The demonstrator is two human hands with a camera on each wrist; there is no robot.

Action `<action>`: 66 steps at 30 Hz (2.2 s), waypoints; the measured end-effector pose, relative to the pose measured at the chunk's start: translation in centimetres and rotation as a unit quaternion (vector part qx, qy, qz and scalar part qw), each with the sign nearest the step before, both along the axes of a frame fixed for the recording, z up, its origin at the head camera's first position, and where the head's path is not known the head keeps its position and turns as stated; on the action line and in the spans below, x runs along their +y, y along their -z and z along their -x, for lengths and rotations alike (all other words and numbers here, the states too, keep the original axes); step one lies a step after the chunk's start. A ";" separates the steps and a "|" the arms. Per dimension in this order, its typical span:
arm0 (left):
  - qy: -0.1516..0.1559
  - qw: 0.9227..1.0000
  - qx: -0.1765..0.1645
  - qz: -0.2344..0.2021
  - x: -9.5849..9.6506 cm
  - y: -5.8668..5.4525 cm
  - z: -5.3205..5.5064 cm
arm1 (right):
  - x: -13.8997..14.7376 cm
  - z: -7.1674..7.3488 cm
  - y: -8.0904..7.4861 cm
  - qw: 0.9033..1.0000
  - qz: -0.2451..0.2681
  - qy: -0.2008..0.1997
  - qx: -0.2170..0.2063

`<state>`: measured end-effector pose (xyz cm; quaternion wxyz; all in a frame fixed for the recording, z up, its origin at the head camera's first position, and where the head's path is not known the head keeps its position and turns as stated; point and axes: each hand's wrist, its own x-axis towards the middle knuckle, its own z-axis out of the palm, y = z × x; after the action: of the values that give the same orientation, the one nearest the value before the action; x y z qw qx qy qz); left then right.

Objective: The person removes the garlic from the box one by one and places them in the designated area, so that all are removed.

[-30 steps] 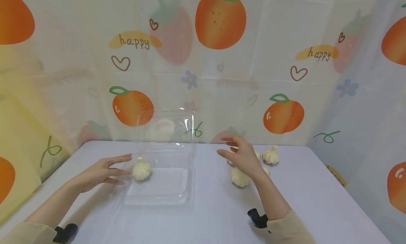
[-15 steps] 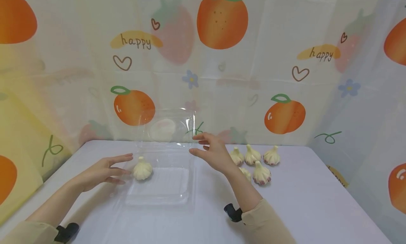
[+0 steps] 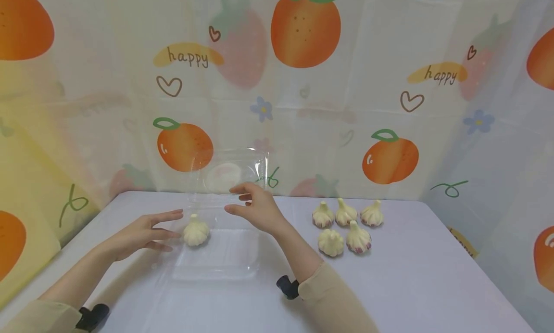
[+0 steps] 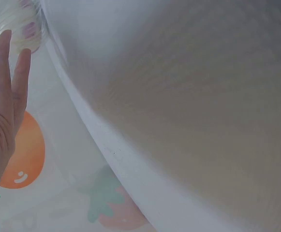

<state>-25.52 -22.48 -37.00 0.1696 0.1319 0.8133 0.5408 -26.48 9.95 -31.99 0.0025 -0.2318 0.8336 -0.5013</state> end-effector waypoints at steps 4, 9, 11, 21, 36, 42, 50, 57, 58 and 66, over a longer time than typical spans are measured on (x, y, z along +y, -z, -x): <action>0.000 1.000 0.000 -0.001 0.0 0.0 0.0 | -1.2 0.1 0.0 1.000 -0.008 -0.002 -0.007; -0.002 1.000 -0.001 0.001 -0.1 0.0 -0.1 | -2.9 0.3 0.3 1.000 -0.008 -0.008 -0.012; -0.004 1.000 -0.002 0.002 -0.1 0.1 -0.1 | -3.6 0.4 0.5 1.000 -0.008 -0.011 -0.014; -0.004 1.000 0.001 0.005 0.0 0.0 -0.1 | -7.0 0.1 0.8 1.000 -0.013 0.005 -0.024; 0.007 1.000 0.006 -0.007 0.1 0.0 0.0 | -10.9 0.2 2.1 0.994 0.031 0.077 -0.071; 0.002 1.000 0.003 -0.002 0.1 0.0 0.0 | -11.4 0.4 3.6 0.992 0.015 0.095 -0.077; 0.005 1.000 0.006 0.000 -0.1 0.1 0.0 | -11.2 0.5 4.8 0.993 -0.005 0.095 -0.076; 0.007 1.000 0.005 -0.002 0.0 0.0 -0.1 | -11.3 0.7 5.3 0.994 -0.033 0.094 -0.053; 0.006 1.000 0.004 -0.001 0.0 0.0 -0.1 | -11.3 0.7 5.3 0.993 -0.038 0.095 -0.051; 0.004 1.000 -0.001 -0.005 0.0 0.1 -0.1 | -11.4 0.8 5.6 0.991 -0.071 0.088 -0.067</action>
<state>-25.41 -22.46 -37.11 0.1721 0.1356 0.8097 0.5445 -27.25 -1.44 -37.55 0.0311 -0.1229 0.8823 -0.4533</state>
